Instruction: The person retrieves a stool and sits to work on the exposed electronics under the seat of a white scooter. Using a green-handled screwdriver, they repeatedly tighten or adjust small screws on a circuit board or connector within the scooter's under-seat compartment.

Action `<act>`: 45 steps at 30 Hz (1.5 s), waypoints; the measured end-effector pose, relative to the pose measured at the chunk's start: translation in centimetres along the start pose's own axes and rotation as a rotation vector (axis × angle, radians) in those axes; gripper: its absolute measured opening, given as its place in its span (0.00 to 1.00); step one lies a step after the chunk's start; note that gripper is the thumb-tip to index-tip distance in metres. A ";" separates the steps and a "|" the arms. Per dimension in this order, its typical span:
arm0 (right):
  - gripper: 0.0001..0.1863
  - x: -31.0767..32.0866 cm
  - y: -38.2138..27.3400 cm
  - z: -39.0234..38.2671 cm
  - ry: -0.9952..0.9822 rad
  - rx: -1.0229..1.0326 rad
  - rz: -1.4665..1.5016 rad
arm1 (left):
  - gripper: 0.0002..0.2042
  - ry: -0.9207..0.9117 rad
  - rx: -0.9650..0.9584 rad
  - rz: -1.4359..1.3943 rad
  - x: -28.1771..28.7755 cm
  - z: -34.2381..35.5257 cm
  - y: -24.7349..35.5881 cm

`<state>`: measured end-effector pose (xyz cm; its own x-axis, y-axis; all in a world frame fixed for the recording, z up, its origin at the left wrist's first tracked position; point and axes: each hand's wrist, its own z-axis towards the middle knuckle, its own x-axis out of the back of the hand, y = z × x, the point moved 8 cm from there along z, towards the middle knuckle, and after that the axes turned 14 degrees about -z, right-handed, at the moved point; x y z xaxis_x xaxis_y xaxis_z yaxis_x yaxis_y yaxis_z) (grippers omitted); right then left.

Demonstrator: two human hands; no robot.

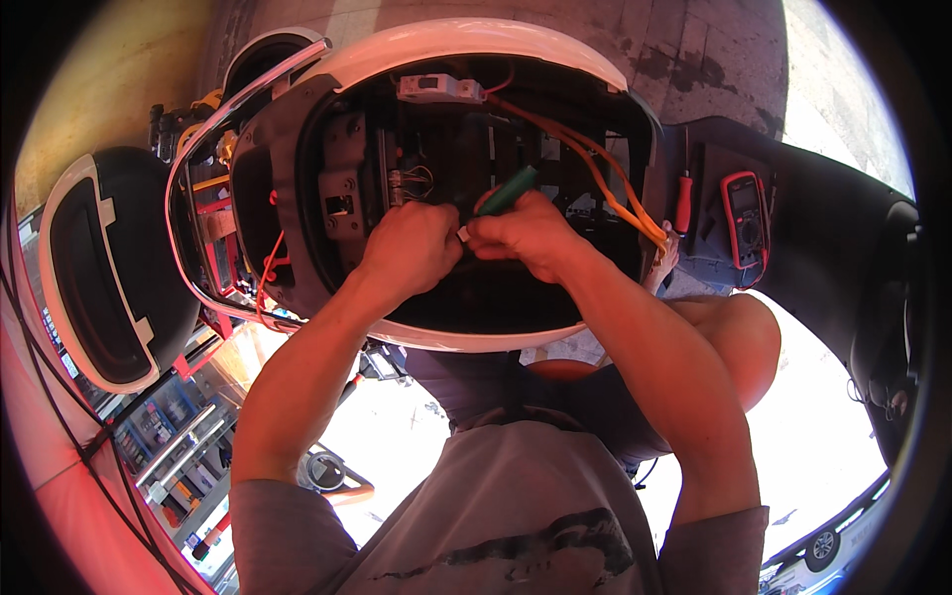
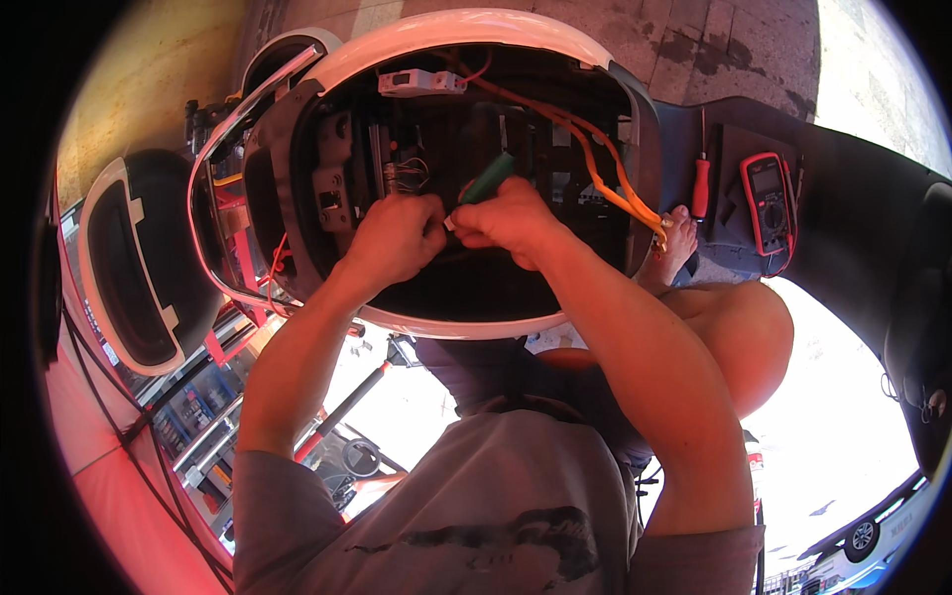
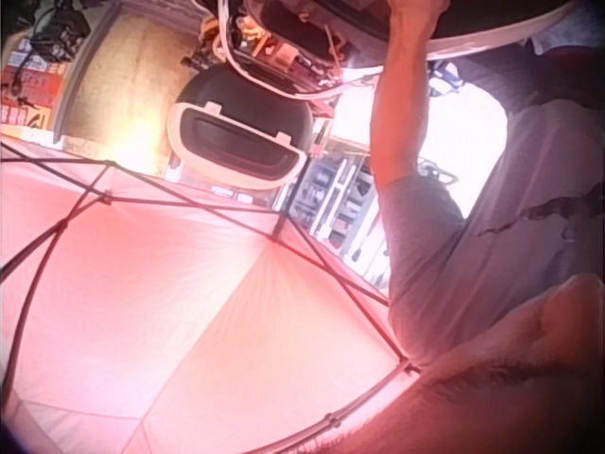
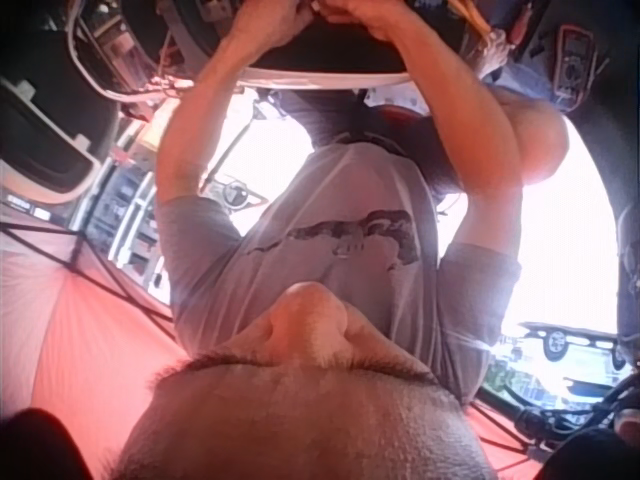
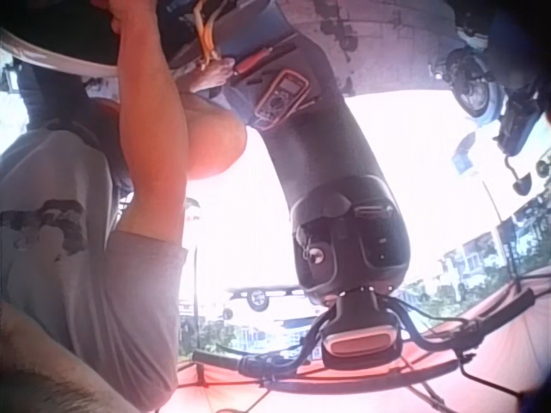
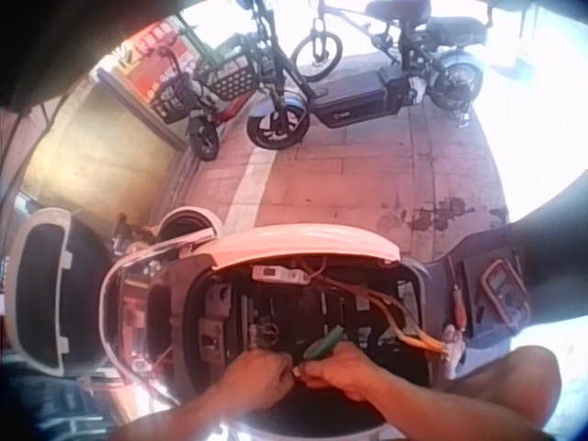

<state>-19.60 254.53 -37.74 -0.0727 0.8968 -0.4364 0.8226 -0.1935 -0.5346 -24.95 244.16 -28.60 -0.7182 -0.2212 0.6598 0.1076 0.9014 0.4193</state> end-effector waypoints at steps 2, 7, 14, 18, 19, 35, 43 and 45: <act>0.17 0.1 0.0 0.1 0.029 0.011 -0.014 | 0.06 0.028 -0.010 -0.003 0.1 -0.1 0.1; 0.15 0.1 -0.1 0.3 0.048 0.040 -0.050 | 0.07 0.026 0.032 -0.003 -0.1 -0.3 -0.1; 0.13 0.6 -0.3 0.3 0.042 0.042 -0.046 | 0.06 0.056 -0.031 -0.061 0.2 -0.4 0.2; 0.14 0.4 -0.1 0.2 0.025 0.028 -0.021 | 0.06 0.068 -0.051 -0.084 0.2 -0.5 0.2; 0.14 0.3 0.0 0.2 0.013 0.018 -0.019 | 0.06 0.067 -0.036 -0.063 0.1 -0.6 0.1; 0.14 0.5 0.7 0.7 -0.018 -0.016 0.014 | 0.09 0.019 0.084 -0.071 -0.9 0.1 -0.8; 0.13 0.2 1.0 0.6 -0.065 -0.044 -0.019 | 0.09 0.021 0.042 -0.081 -1.0 0.1 -0.6; 0.12 0.4 1.0 0.7 -0.041 -0.043 0.005 | 0.09 -0.011 0.016 -0.122 -1.0 0.2 -0.5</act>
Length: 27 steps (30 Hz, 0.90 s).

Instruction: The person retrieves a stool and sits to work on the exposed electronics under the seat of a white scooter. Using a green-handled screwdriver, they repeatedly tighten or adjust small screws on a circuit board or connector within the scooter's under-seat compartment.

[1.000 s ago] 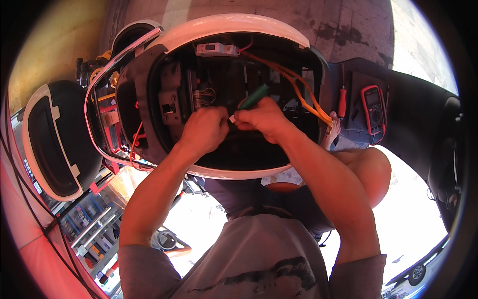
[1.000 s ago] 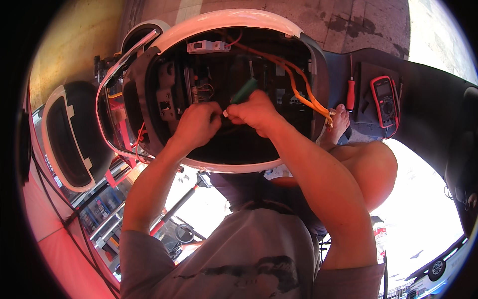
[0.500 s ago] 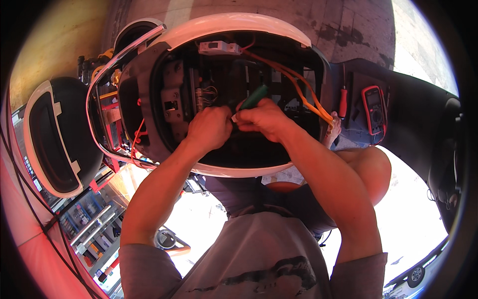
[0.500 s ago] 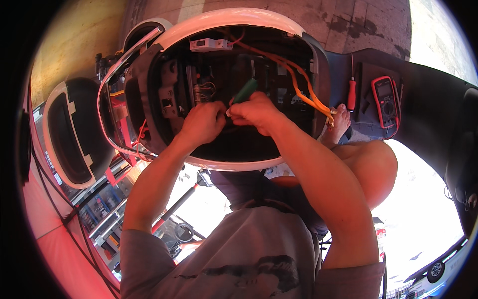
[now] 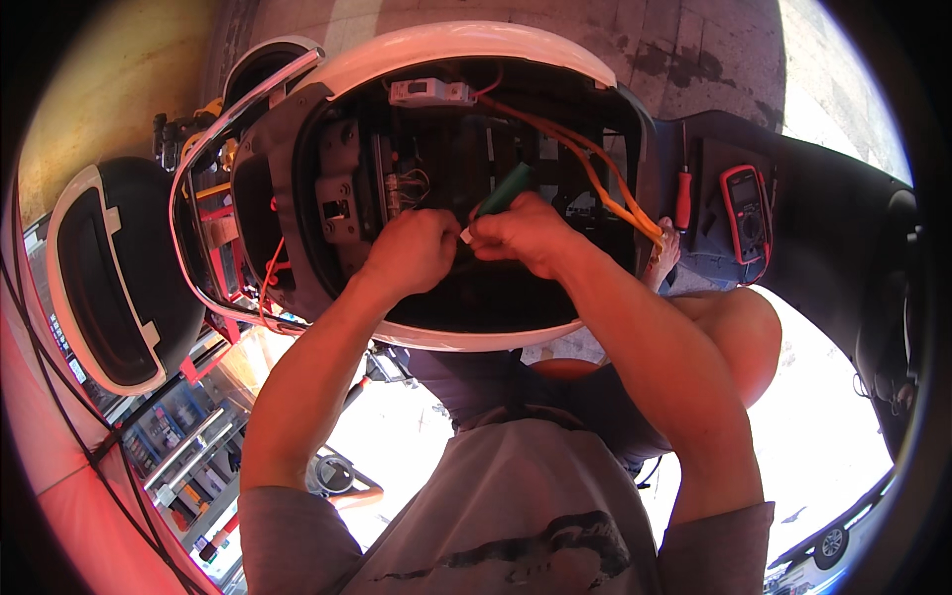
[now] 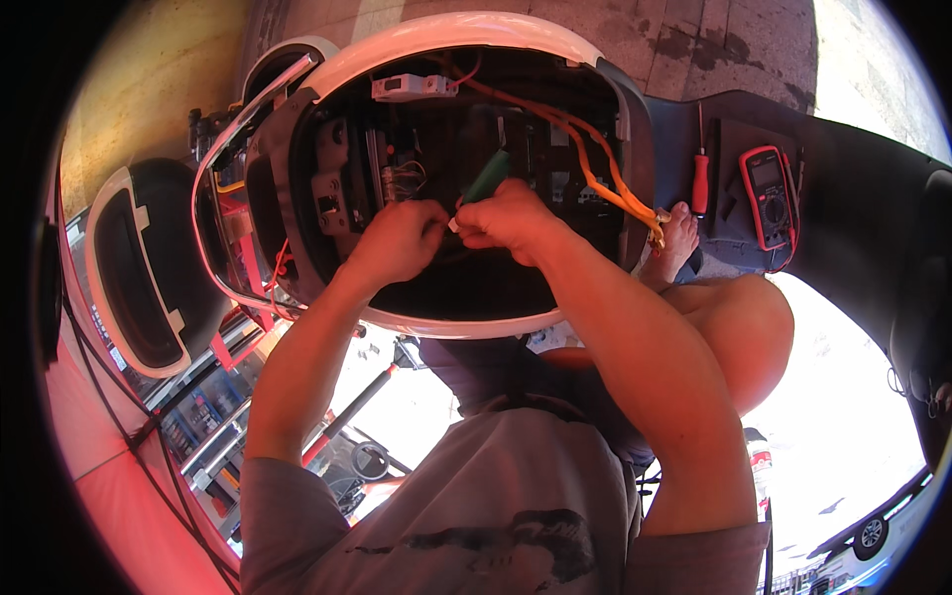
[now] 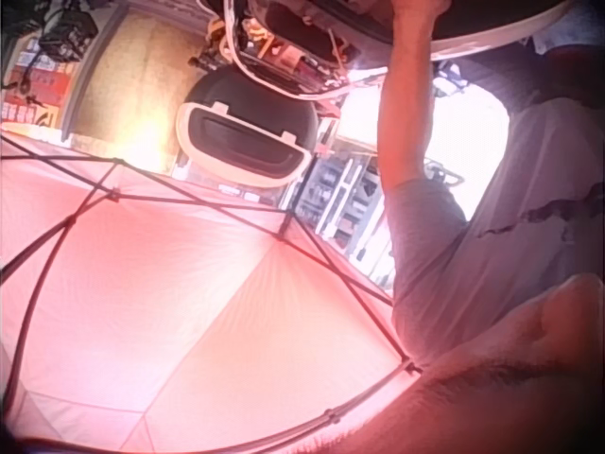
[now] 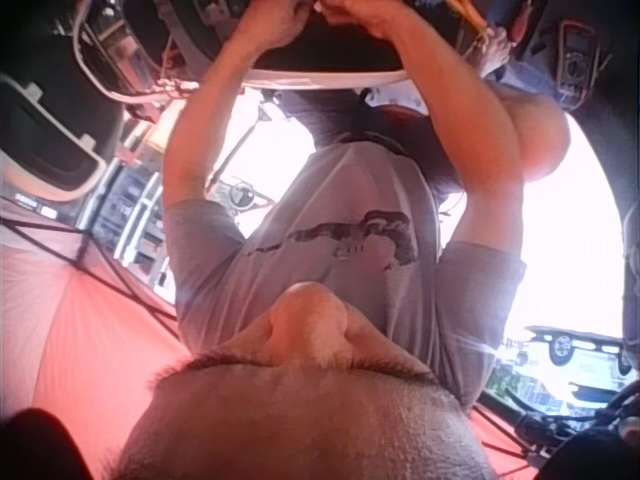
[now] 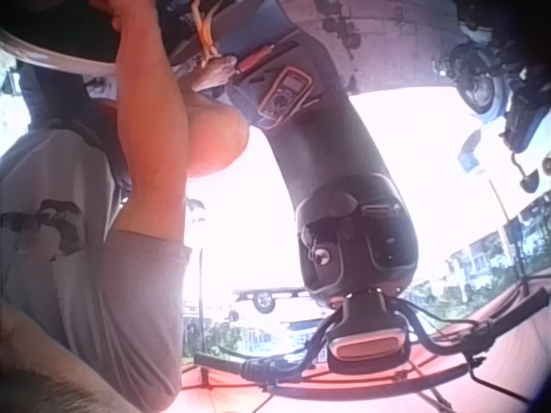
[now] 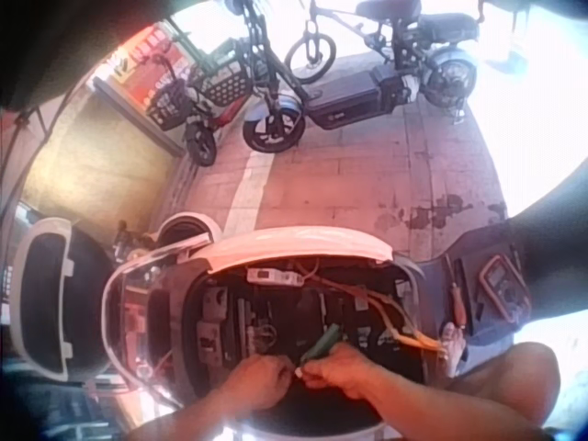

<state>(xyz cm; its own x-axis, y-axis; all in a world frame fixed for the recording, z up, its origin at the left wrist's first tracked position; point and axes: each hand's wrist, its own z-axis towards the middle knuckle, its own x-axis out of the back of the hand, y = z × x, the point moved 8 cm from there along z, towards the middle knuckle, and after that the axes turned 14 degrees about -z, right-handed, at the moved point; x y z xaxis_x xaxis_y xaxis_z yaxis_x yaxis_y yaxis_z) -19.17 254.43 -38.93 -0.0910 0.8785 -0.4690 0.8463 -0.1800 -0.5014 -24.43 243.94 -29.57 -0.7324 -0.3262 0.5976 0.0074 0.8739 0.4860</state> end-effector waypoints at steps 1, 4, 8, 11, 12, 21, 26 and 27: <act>0.12 0.0 0.0 0.0 -0.003 0.006 0.003 | 0.09 -0.010 0.003 -0.017 0.1 0.1 -0.1; 0.14 0.2 0.1 0.1 0.007 -0.005 0.008 | 0.10 -0.043 0.045 -0.055 0.1 0.2 -0.4; 0.16 0.2 0.3 0.3 0.016 -0.017 0.012 | 0.09 -0.054 0.067 -0.071 0.2 0.3 -0.4; 0.17 0.2 0.4 0.4 0.013 -0.019 -0.004 | 0.09 -0.055 0.061 -0.063 0.2 0.2 -0.3; 0.17 0.2 0.4 0.4 0.009 -0.017 -0.007 | 0.09 -0.057 0.060 -0.059 0.3 0.2 -0.3; 0.14 -0.2 0.1 0.1 -0.021 0.006 0.022 | 0.06 0.036 0.024 -0.044 0.3 0.0 -0.2; 0.13 -0.2 -0.2 -0.1 0.013 0.047 0.036 | 0.06 0.089 0.043 -0.034 0.3 -0.3 -0.3; 0.12 -0.1 -0.3 -0.1 0.028 0.054 0.036 | 0.07 0.097 0.047 -0.031 0.4 -0.3 -0.3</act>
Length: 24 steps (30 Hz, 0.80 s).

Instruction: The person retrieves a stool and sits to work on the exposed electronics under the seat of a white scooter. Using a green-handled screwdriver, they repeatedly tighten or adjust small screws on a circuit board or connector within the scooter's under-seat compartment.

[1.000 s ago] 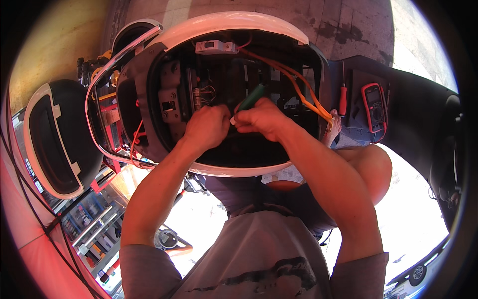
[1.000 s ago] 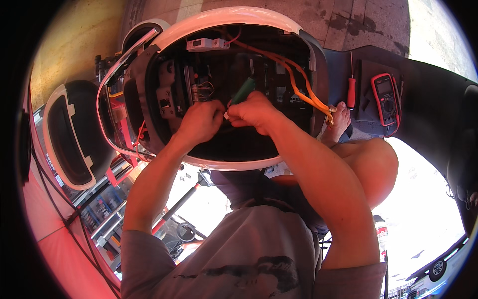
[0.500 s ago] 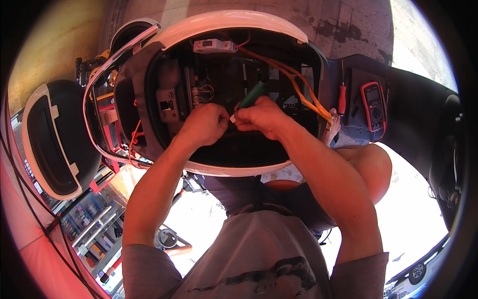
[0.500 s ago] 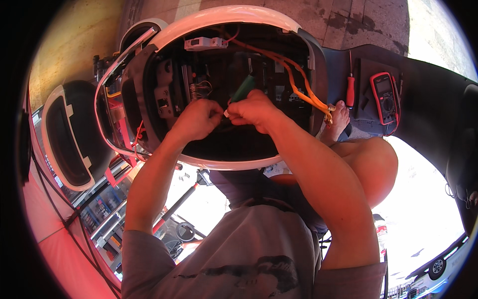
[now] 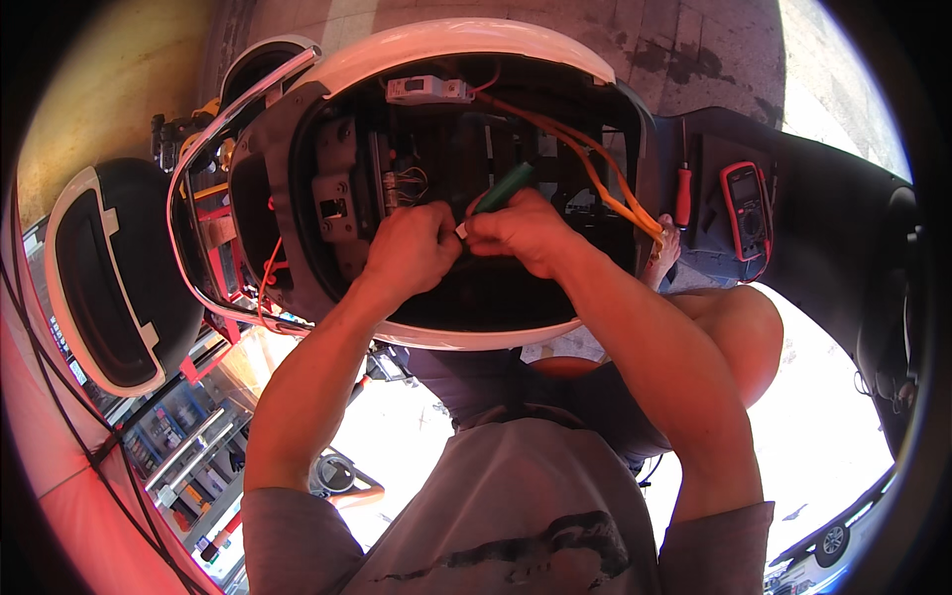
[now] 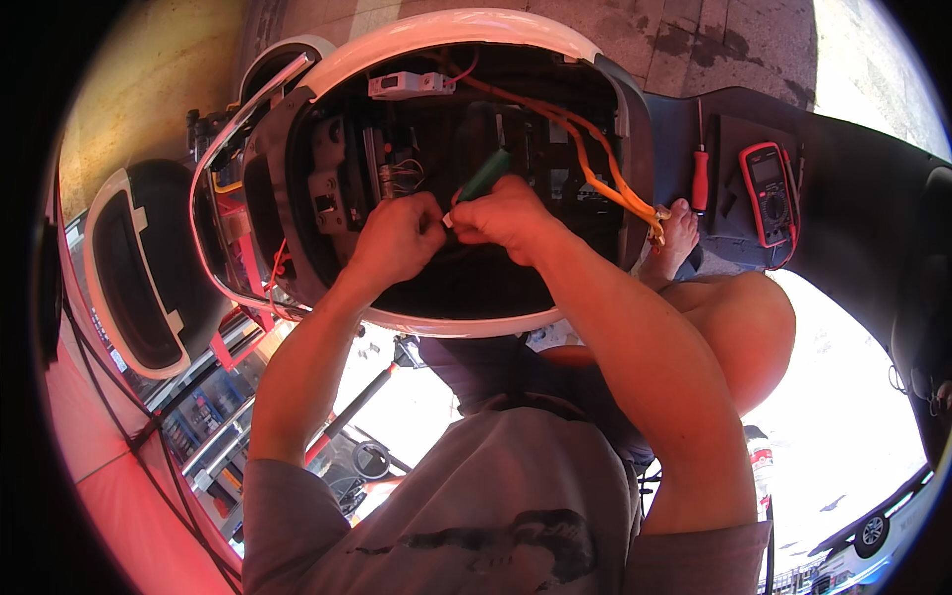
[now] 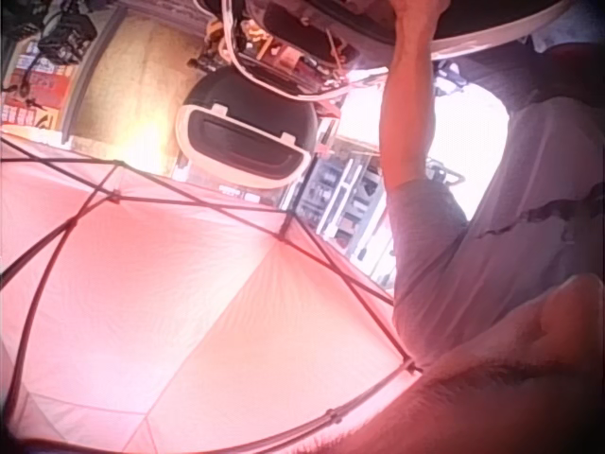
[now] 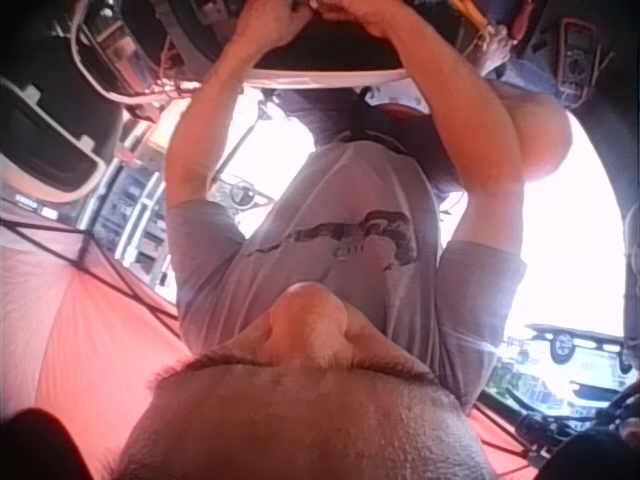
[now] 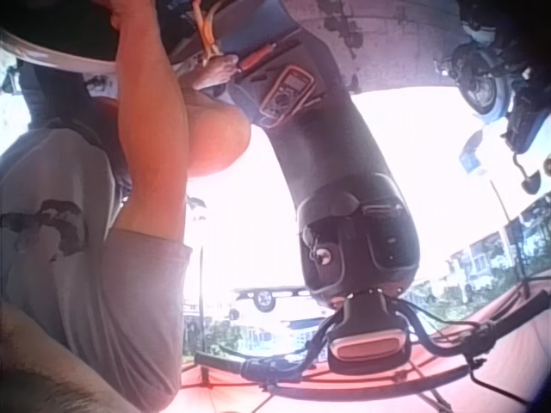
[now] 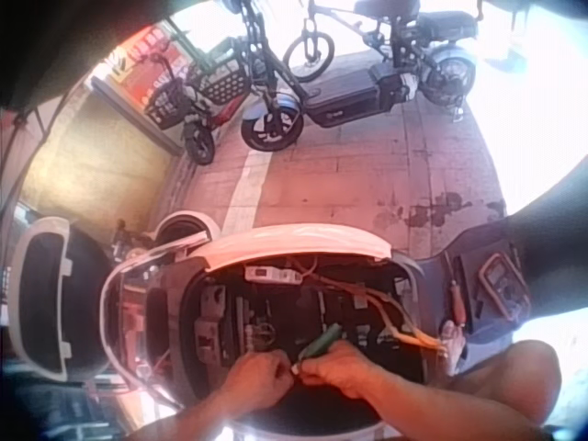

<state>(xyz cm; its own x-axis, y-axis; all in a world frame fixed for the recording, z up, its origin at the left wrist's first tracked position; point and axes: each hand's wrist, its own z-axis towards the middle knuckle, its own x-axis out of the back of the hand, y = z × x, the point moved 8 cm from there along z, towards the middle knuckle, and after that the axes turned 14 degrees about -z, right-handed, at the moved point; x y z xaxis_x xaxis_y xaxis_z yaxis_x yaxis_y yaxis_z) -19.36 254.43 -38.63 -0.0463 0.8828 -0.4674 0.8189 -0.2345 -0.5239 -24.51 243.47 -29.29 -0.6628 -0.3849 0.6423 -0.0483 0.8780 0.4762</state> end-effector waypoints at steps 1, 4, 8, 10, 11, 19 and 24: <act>0.12 -0.1 -0.1 0.0 0.013 0.012 -0.017 | 0.07 -0.005 0.000 0.012 0.0 0.0 0.0; 0.11 -0.1 -0.3 0.0 0.053 0.032 -0.057 | 0.07 -0.013 0.008 0.027 0.0 0.0 0.2; 0.10 0.0 -0.4 0.0 0.063 0.030 -0.091 | 0.07 -0.026 0.046 0.030 -0.1 -0.2 0.2; 0.10 0.1 -0.4 0.1 0.067 0.029 -0.095 | 0.06 -0.018 0.052 0.032 -0.1 -0.2 0.3; 0.11 0.2 -0.4 0.1 0.068 0.029 -0.090 | 0.06 -0.006 0.049 0.027 -0.1 -0.3 0.3; 0.14 0.2 -0.5 -0.3 0.024 0.010 -0.010 | 0.08 0.019 0.042 -0.062 0.2 -0.4 0.1; 0.13 -0.1 -1.3 -1.2 0.008 0.026 -0.092 | 0.12 -0.022 0.015 -0.057 -0.3 -0.7 0.1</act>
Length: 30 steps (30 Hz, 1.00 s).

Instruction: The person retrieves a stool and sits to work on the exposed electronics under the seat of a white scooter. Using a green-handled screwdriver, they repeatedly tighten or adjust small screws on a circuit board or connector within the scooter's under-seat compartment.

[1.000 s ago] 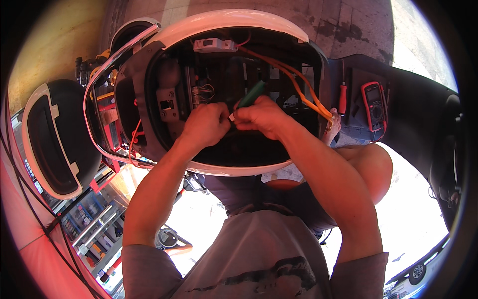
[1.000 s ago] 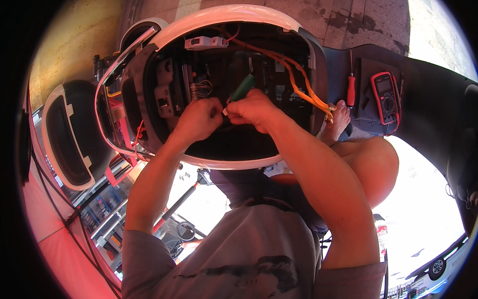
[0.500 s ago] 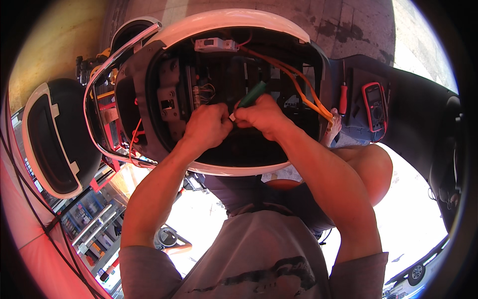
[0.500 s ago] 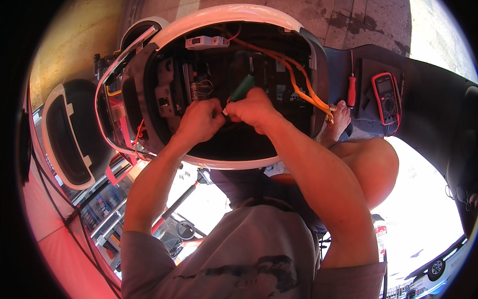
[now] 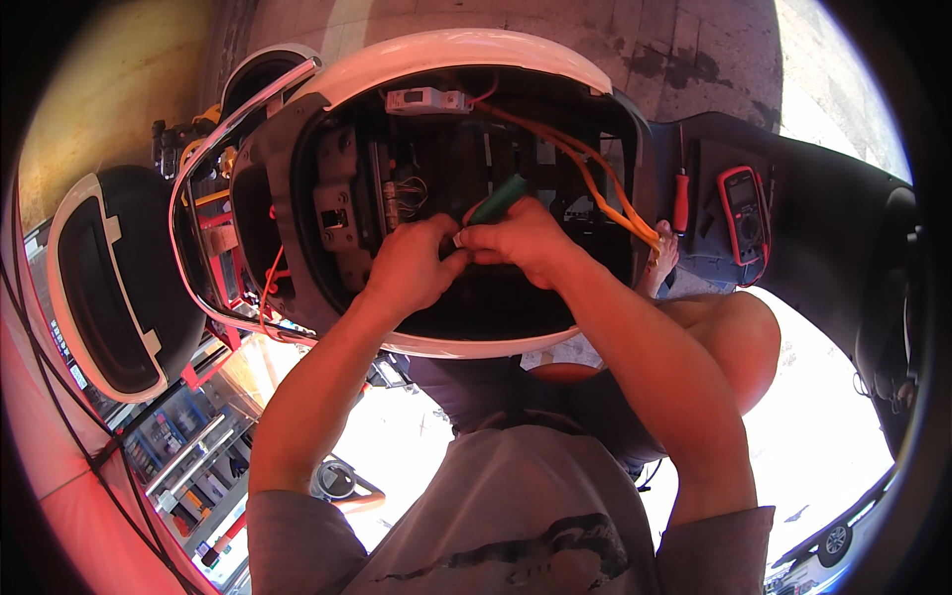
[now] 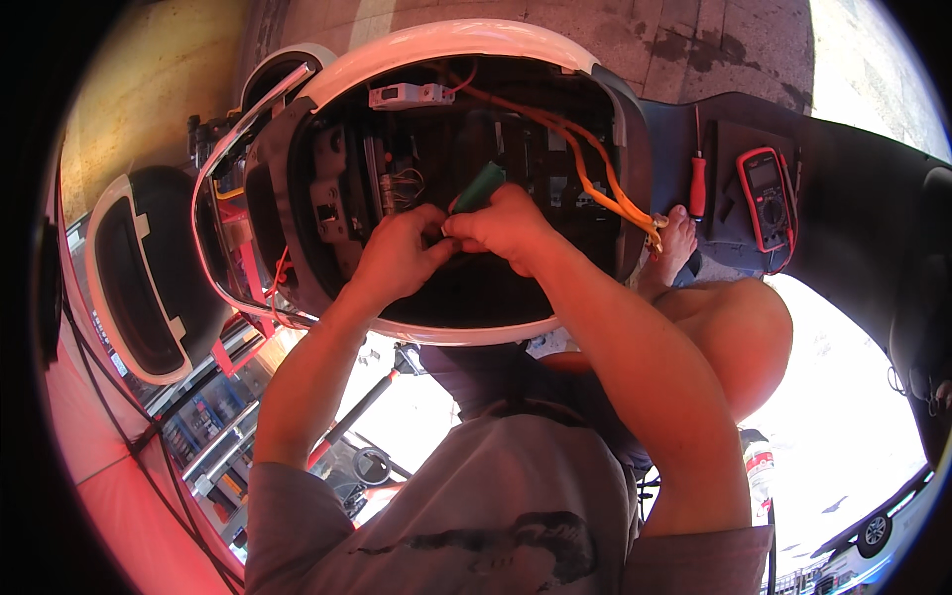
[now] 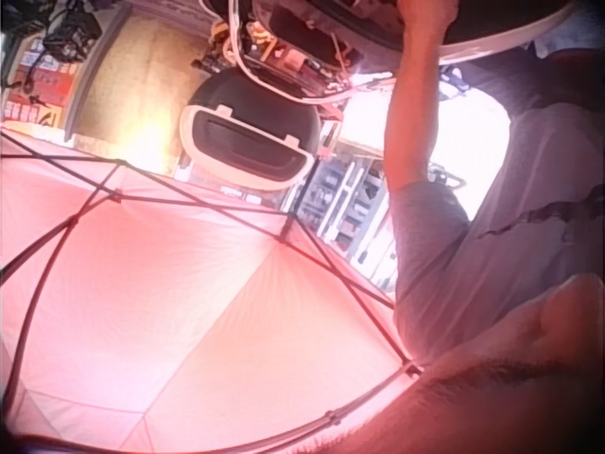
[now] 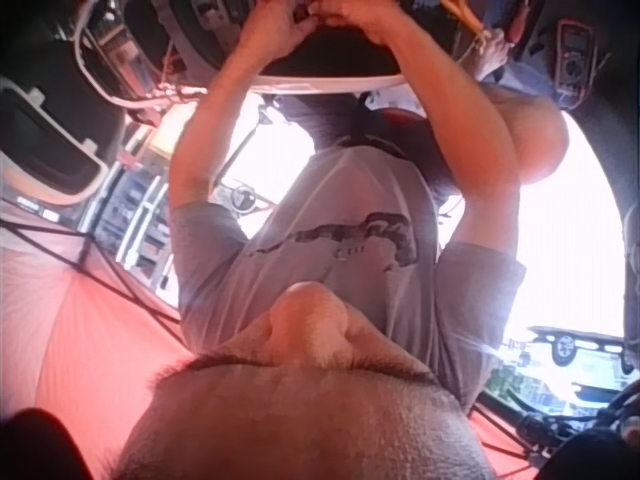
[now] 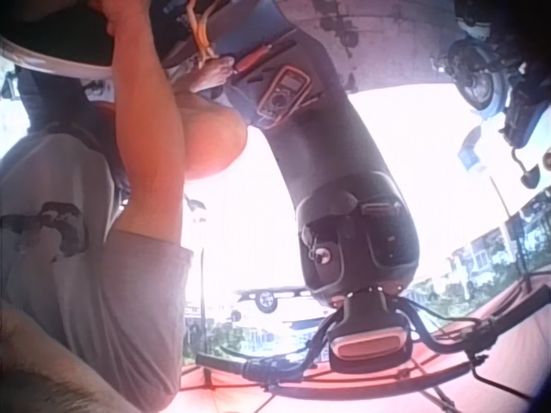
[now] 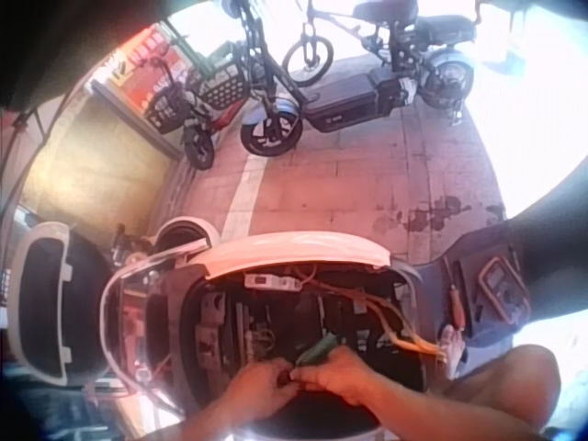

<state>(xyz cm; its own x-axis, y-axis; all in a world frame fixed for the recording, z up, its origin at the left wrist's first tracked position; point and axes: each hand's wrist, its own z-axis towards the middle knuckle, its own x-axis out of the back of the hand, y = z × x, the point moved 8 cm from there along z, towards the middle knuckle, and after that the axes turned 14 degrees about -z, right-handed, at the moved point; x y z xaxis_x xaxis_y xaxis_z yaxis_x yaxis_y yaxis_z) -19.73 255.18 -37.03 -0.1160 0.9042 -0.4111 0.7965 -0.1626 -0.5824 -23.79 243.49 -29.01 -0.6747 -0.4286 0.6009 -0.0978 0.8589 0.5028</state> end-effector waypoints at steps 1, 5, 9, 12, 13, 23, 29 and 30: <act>0.13 -0.1 -0.2 -0.2 -0.010 0.005 0.021 | 0.12 0.000 0.000 -0.021 0.0 0.0 -0.1; 0.14 0.1 -0.5 -0.9 0.036 -0.004 0.100 | 0.11 0.024 0.018 -0.131 -0.1 0.2 -0.7; 0.14 0.3 -0.7 -1.2 0.081 0.055 0.064 | 0.08 0.073 -0.036 -0.165 0.0 0.2 -0.5; 0.14 0.5 -0.6 -1.3 0.120 0.096 0.089 | 0.08 0.102 -0.017 -0.231 0.3 0.1 -0.6; 0.14 0.5 -0.7 -1.3 0.119 0.126 0.087 | 0.08 0.096 -0.004 -0.191 0.4 0.1 -0.6; 0.09 0.2 -1.1 -1.2 0.137 0.235 0.092 | 0.09 0.078 0.065 -0.164 0.4 0.2 -1.2; 0.09 0.2 -1.5 -1.5 0.145 0.275 0.049 | 0.09 0.082 0.056 -0.172 0.4 0.3 -1.1; 0.09 0.3 -1.6 -1.6 0.151 0.283 0.044 | 0.09 0.079 0.067 -0.180 0.4 0.4 -1.1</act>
<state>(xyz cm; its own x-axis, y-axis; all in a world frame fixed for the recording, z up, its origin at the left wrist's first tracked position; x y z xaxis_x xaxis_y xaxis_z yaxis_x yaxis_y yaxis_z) -20.11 256.34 -35.10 0.0212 0.9388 -0.3438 0.5997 -0.2871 -0.7470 -24.21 242.46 -29.55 -0.5829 -0.5953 0.5530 -0.2619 0.7819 0.5657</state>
